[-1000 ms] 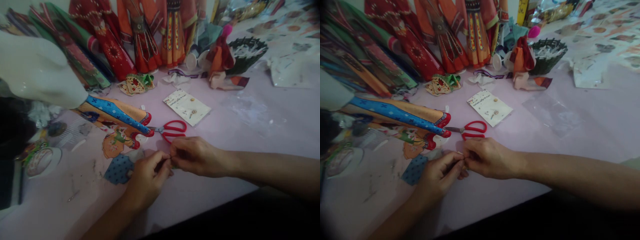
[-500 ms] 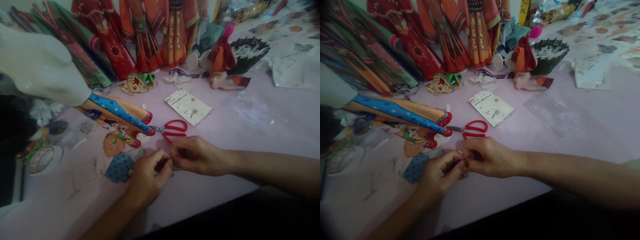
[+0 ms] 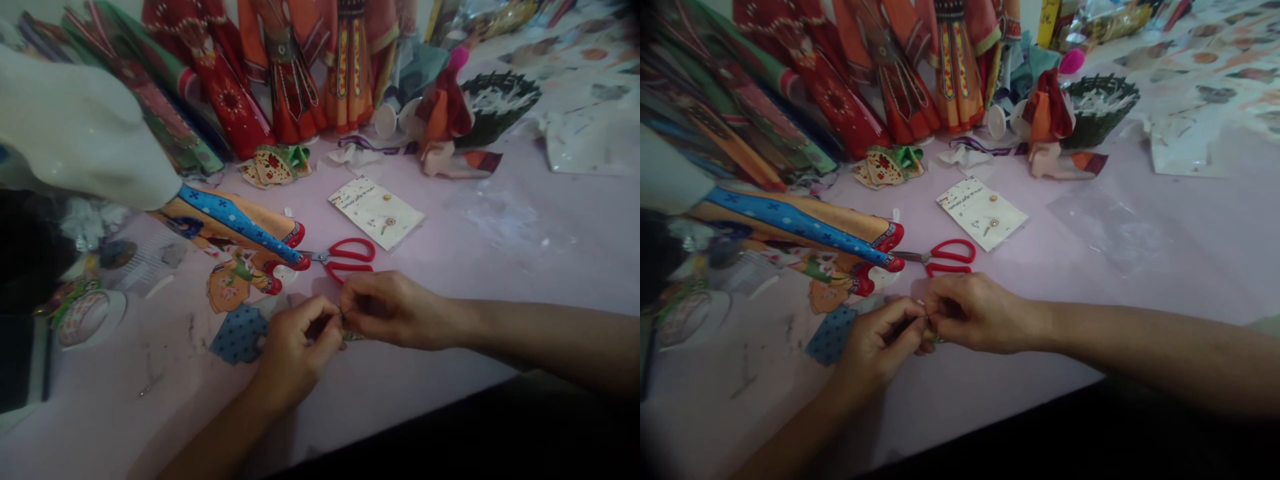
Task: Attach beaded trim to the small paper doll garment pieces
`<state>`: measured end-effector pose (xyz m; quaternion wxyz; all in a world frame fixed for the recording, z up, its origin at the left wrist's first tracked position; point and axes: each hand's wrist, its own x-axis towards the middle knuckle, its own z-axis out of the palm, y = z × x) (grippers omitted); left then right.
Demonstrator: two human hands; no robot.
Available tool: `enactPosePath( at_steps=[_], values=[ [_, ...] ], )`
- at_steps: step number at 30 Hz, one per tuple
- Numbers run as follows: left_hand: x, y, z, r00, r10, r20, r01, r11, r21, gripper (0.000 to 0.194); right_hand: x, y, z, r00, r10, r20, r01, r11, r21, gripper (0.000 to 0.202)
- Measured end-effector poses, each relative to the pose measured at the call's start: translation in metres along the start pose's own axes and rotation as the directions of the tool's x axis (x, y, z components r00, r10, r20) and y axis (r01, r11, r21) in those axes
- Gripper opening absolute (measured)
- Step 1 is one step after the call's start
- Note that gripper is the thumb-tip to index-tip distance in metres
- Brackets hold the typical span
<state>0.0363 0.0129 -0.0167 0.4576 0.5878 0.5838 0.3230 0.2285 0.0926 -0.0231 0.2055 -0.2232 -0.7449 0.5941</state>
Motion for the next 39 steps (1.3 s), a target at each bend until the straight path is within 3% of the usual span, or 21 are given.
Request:
enactPosePath(
  at_steps=[15, 24, 32, 39],
  values=[
    [-0.0038, -0.0031, 0.0029, 0.997, 0.077, -0.026, -0.073, 0.986, 0.147, 0.017, 0.0019, 0.0010, -0.0005, 0.997, -0.059, -0.042, 0.055, 0.994, -0.093, 0.009],
    [-0.0027, -0.0010, 0.0031, 0.998, 0.064, -0.020, -0.063, 0.997, 0.051, 0.016, 0.0011, 0.0013, -0.0014, 0.995, 0.101, 0.006, -0.101, 0.992, 0.069, 0.007],
    [-0.0030, 0.0016, 0.0009, 0.999, 0.044, -0.013, -0.044, 0.999, 0.008, 0.019, 0.0021, -0.0021, -0.0038, 0.997, 0.071, 0.031, -0.075, 0.982, 0.171, 0.014],
    [-0.0039, 0.0020, 0.0010, 0.998, 0.061, -0.030, -0.060, 0.998, 0.020, 0.017, 0.0009, -0.0022, -0.0034, 1.000, -0.013, 0.004, 0.013, 1.000, 0.019, 0.012]
  ],
)
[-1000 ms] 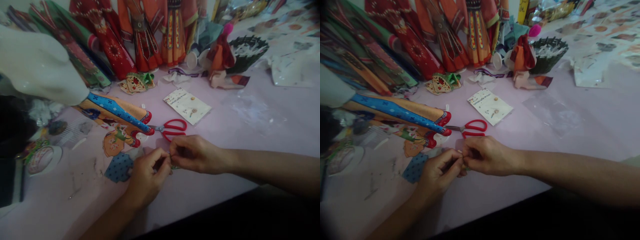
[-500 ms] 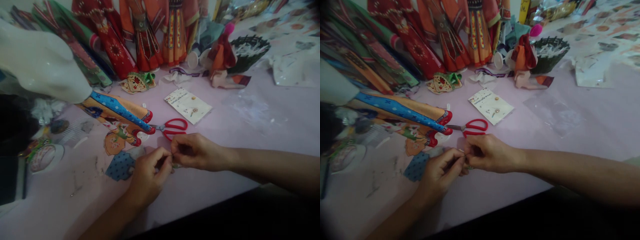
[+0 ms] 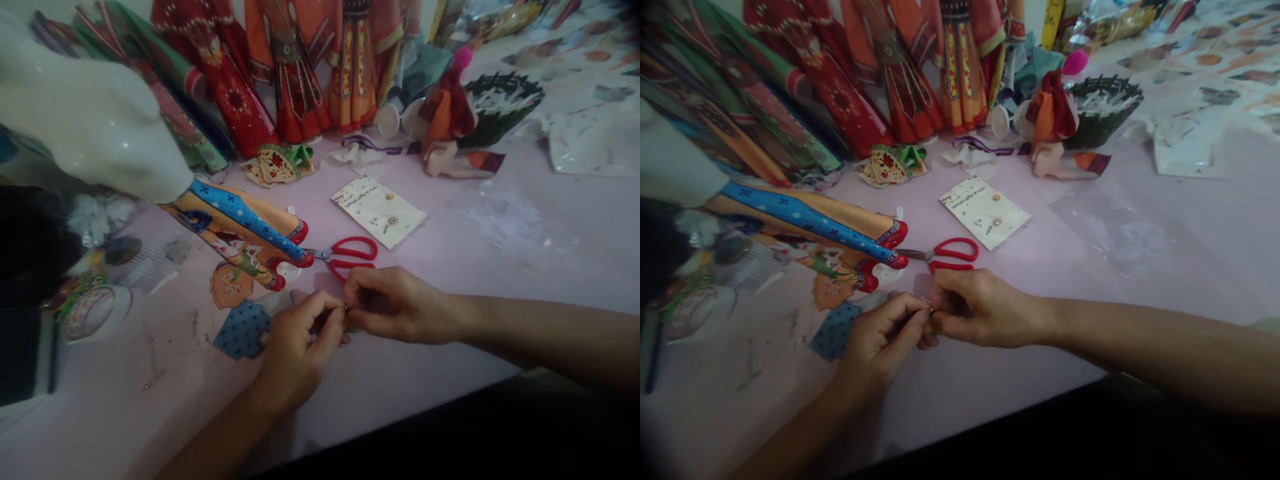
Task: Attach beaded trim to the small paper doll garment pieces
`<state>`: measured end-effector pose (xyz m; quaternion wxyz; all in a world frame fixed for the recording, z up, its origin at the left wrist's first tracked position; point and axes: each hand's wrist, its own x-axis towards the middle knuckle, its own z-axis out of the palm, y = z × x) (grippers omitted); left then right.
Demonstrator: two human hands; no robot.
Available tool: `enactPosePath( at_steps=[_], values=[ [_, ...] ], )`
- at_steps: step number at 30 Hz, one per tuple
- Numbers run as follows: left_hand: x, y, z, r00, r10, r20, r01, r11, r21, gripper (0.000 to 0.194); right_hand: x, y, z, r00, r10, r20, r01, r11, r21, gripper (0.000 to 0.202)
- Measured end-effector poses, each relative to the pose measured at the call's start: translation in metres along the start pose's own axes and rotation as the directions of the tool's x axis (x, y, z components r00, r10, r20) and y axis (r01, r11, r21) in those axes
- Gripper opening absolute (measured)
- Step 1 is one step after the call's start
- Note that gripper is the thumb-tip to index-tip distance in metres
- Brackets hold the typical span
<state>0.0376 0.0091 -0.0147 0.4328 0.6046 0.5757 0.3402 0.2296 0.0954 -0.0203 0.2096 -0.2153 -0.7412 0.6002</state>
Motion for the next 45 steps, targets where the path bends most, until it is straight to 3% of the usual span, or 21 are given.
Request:
enactPosePath(
  at_steps=[7, 11, 23, 29, 39, 45],
  values=[
    [-0.003, -0.005, 0.003, 0.982, 0.185, -0.033, -0.170, 0.950, 0.263, 0.013, -0.001, 0.004, 0.004, 0.999, -0.030, -0.040, 0.028, 0.998, -0.049, 0.008],
    [-0.004, -0.006, 0.003, 0.977, 0.211, -0.023, -0.193, 0.927, 0.321, 0.013, -0.001, 0.004, 0.004, 0.998, -0.047, -0.044, 0.045, 0.997, -0.066, 0.006],
    [0.000, -0.004, 0.003, 0.987, 0.158, -0.038, -0.147, 0.966, 0.213, 0.012, -0.001, 0.000, 0.002, 0.996, -0.087, -0.031, 0.083, 0.992, -0.098, 0.010],
    [0.001, -0.002, 0.003, 0.993, 0.112, -0.043, -0.105, 0.985, 0.136, 0.015, -0.001, -0.002, 0.002, 0.999, -0.041, -0.012, 0.041, 0.999, -0.023, 0.012],
    [0.004, 0.001, -0.001, 0.999, 0.016, -0.028, -0.021, 0.981, -0.193, 0.014, -0.001, -0.006, -0.003, 1.000, 0.008, -0.018, -0.006, 0.993, 0.114, 0.012],
    [0.005, 0.006, 0.001, 0.999, -0.006, -0.035, -0.001, 0.982, -0.188, 0.011, -0.001, -0.005, -0.002, 1.000, 0.015, 0.012, -0.016, 0.991, 0.131, 0.010]
  ],
)
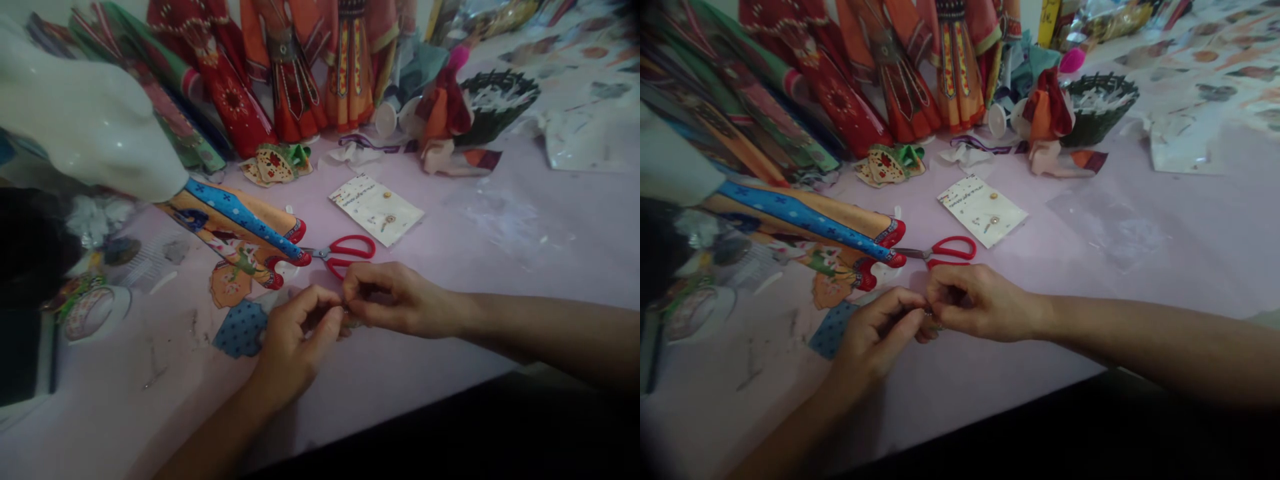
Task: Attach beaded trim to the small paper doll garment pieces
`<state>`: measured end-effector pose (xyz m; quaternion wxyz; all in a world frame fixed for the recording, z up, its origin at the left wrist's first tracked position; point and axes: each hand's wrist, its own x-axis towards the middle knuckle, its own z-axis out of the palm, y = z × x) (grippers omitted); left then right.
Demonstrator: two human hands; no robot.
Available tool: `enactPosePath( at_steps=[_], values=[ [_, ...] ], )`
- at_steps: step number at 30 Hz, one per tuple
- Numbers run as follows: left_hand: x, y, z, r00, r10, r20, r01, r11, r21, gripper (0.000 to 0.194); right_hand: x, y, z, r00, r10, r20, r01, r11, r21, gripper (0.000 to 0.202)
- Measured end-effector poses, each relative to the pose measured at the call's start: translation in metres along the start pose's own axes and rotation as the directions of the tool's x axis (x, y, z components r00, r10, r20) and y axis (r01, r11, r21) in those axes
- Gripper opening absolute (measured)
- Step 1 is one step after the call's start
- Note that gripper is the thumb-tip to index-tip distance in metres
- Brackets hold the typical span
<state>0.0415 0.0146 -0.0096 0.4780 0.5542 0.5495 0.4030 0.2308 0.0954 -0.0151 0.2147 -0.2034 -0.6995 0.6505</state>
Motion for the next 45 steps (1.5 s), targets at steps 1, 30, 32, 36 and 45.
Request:
enactPosePath(
  at_steps=[1, 30, 32, 36, 45],
  values=[
    [0.000, 0.001, 0.000, 1.000, -0.001, 0.005, 0.001, 1.000, 0.023, 0.010, 0.000, 0.000, 0.000, 1.000, -0.004, 0.005, 0.004, 1.000, -0.004, 0.009],
    [-0.004, -0.009, -0.002, 0.999, 0.025, 0.032, -0.029, 0.988, 0.152, 0.012, -0.002, 0.005, 0.002, 1.000, 0.004, 0.006, -0.003, 0.997, -0.073, 0.010],
    [-0.004, -0.010, -0.001, 0.999, 0.026, 0.031, -0.031, 0.989, 0.143, 0.012, -0.002, 0.005, 0.003, 1.000, 0.001, 0.006, -0.001, 0.998, -0.068, 0.009],
    [-0.003, -0.011, -0.002, 0.999, 0.020, 0.030, -0.024, 0.991, 0.135, 0.011, -0.001, 0.005, 0.003, 1.000, 0.002, 0.010, -0.001, 0.999, -0.048, 0.010],
    [-0.005, -0.007, -0.002, 0.999, 0.028, 0.033, -0.032, 0.990, 0.139, 0.011, -0.001, 0.003, 0.002, 1.000, 0.025, 0.009, -0.025, 0.999, -0.031, 0.009]
  ],
)
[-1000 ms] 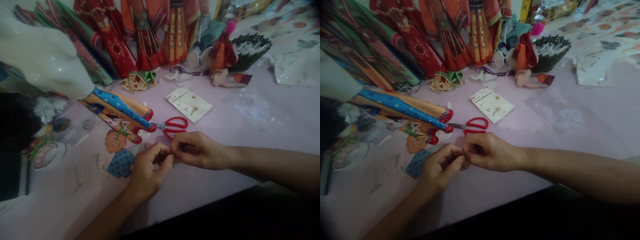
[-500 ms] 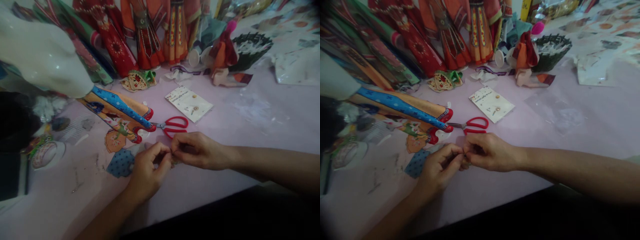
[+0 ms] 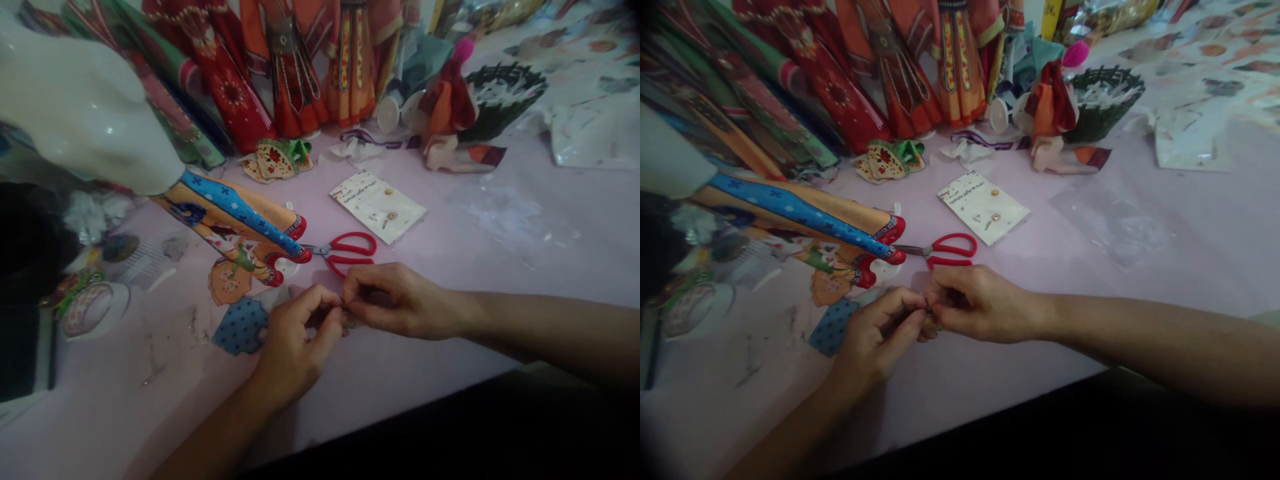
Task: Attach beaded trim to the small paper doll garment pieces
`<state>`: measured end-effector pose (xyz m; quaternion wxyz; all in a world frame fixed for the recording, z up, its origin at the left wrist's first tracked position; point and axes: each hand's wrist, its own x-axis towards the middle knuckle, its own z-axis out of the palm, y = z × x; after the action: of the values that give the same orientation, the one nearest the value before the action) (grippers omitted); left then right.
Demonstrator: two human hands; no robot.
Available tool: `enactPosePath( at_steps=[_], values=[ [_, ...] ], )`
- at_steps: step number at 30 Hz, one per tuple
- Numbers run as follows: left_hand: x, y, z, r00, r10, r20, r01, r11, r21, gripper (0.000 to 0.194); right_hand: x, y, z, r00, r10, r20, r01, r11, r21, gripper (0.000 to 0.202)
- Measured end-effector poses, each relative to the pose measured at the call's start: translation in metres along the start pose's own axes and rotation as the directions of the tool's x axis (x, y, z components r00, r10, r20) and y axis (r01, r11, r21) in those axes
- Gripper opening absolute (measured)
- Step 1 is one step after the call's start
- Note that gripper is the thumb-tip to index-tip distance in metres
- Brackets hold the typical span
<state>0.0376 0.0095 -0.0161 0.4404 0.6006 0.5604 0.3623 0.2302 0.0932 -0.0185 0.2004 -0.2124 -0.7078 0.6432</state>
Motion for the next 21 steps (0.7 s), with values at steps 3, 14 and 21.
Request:
enactPosePath(
  at_steps=[3, 14, 21],
  values=[
    [0.0002, -0.0001, 0.0003, 1.000, 0.005, -0.004, -0.005, 1.000, -0.008, 0.010, -0.0005, 0.0012, 0.0000, 1.000, -0.014, -0.010, 0.013, 0.999, -0.032, 0.010],
    [0.0010, -0.0014, -0.0008, 1.000, -0.016, 0.002, 0.016, 1.000, 0.011, 0.010, 0.0001, -0.0007, -0.0002, 1.000, 0.000, -0.002, 0.000, 1.000, -0.029, 0.011],
    [0.0009, -0.0027, 0.0004, 1.000, 0.001, -0.002, -0.001, 1.000, 0.020, 0.011, -0.0025, 0.0025, 0.0007, 1.000, 0.000, 0.002, 0.000, 1.000, -0.012, 0.011]
  ],
)
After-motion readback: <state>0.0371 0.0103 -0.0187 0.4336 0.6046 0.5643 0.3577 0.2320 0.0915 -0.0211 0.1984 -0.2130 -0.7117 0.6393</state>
